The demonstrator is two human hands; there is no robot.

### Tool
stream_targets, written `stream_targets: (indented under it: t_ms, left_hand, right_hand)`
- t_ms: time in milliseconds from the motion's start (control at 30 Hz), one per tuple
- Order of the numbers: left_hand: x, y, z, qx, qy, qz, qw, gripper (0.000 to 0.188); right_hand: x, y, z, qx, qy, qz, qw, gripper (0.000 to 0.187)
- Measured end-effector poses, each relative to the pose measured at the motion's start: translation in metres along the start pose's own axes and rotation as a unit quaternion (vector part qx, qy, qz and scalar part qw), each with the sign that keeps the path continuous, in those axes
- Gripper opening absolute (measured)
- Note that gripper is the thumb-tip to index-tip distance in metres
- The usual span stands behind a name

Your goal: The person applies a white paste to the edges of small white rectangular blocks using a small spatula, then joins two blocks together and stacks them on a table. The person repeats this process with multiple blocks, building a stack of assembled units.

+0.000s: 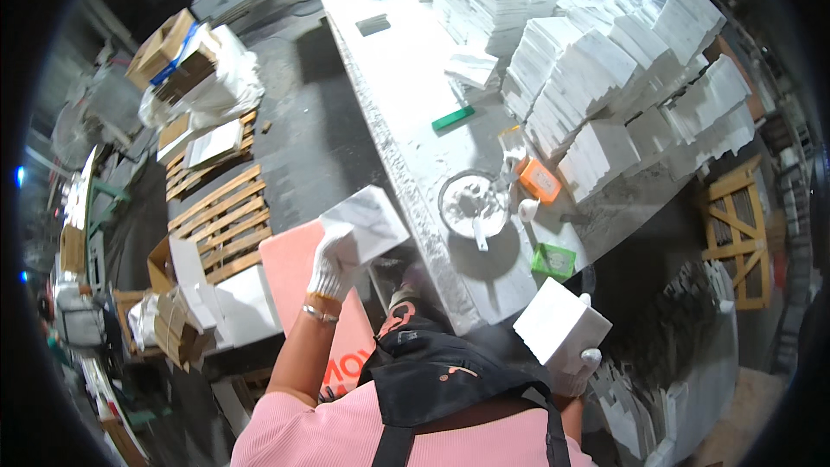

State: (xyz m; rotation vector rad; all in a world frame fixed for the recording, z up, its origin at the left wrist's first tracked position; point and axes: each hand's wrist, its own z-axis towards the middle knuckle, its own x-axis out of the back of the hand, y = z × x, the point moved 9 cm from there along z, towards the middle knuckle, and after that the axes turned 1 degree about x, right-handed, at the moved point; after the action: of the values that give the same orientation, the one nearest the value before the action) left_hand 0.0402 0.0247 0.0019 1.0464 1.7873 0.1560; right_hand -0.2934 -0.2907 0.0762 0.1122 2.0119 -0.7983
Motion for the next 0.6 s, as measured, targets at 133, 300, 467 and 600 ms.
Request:
stream_targets:
  t_ms: [133,300,467,600]
  left_hand:
    - [-0.107,-0.004,0.092,0.09,-0.155,0.046,0.983,0.03]
    - [-0.148,-0.036,0.18,0.143,-0.195,0.148,0.959,0.023]
    - [-0.167,-0.092,0.241,0.205,-0.19,0.161,0.947,0.022]
    - [-0.169,-0.111,0.263,0.208,-0.197,0.167,0.944,0.024]
  right_hand:
    - [0.01,0.012,0.001,0.079,0.091,0.006,0.993,0.108]
    - [0.009,0.04,-0.012,0.121,0.168,0.027,0.978,0.107]
    - [0.01,0.054,-0.023,0.169,0.195,0.049,0.965,0.107]
    - [0.01,0.05,-0.021,0.193,0.19,0.06,0.961,0.107]
